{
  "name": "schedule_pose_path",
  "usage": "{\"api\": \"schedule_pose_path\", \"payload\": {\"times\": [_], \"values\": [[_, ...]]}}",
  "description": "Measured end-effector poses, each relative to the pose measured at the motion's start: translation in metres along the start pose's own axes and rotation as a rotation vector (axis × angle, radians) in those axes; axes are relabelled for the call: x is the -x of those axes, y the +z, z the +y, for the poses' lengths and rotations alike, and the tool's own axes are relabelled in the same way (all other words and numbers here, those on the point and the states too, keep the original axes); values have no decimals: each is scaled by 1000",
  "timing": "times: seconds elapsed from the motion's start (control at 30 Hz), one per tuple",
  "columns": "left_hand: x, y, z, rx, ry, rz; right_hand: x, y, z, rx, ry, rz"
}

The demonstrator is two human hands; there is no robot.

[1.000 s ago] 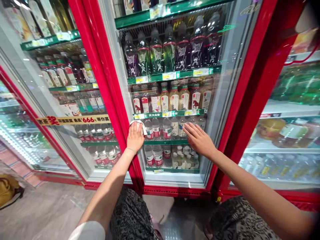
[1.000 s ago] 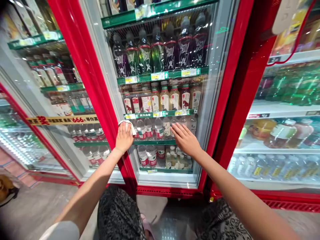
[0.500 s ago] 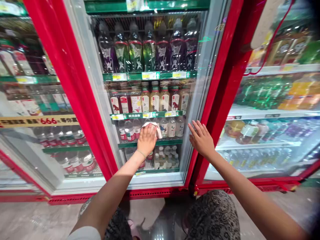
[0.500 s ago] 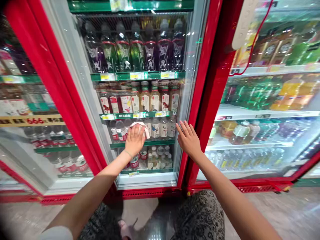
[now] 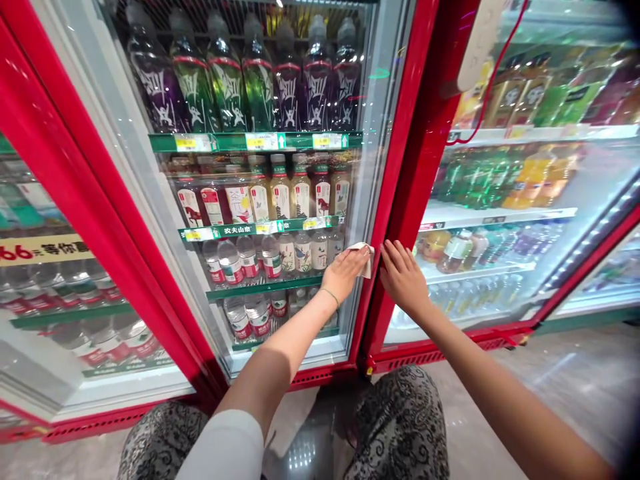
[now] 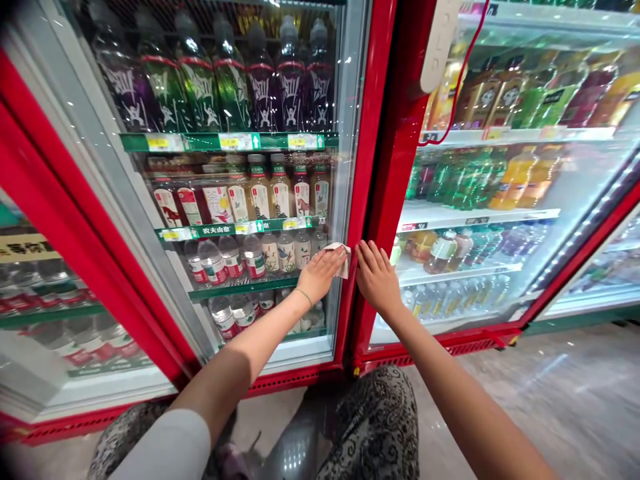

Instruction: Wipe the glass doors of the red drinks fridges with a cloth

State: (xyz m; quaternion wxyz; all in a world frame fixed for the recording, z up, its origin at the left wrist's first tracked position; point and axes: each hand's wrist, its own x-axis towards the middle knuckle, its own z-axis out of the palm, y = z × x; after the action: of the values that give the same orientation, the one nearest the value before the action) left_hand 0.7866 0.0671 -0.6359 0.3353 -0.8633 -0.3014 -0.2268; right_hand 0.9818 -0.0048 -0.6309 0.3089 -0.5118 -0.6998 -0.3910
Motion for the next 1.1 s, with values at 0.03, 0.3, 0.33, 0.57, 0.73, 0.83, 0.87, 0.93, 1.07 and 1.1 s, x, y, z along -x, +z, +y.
{"api": "schedule_pose_path", "payload": {"times": [0.03,0.3,0.33,0.57,0.73,0.83,0.87,0.93,1.07,1.1], "values": [[8,-3,-8,8,3,-6,-1,-1,-5,-2,-12,-2],[150,-30,-115,11,-222,-52,-23,0,-65,-94,-85,6],[172,-33,-130,2,-272,-59,-26,1,-74,-107,-99,12],[295,-59,-213,-62,-580,-90,-49,10,-123,-131,-187,12],[314,-59,-219,-46,-616,-53,-57,18,-127,-139,-198,-12],[294,-48,-202,-53,-670,2,-54,20,-113,-125,-166,-19],[282,-44,-193,-51,-670,10,-51,20,-107,-119,-153,-21],[249,-35,-171,-29,-609,0,-43,20,-91,-107,-128,-23],[165,-17,-113,49,-392,-41,-20,17,-56,-57,-74,-23],[143,-13,-96,66,-342,-46,-13,15,-47,-44,-61,-25]]}}
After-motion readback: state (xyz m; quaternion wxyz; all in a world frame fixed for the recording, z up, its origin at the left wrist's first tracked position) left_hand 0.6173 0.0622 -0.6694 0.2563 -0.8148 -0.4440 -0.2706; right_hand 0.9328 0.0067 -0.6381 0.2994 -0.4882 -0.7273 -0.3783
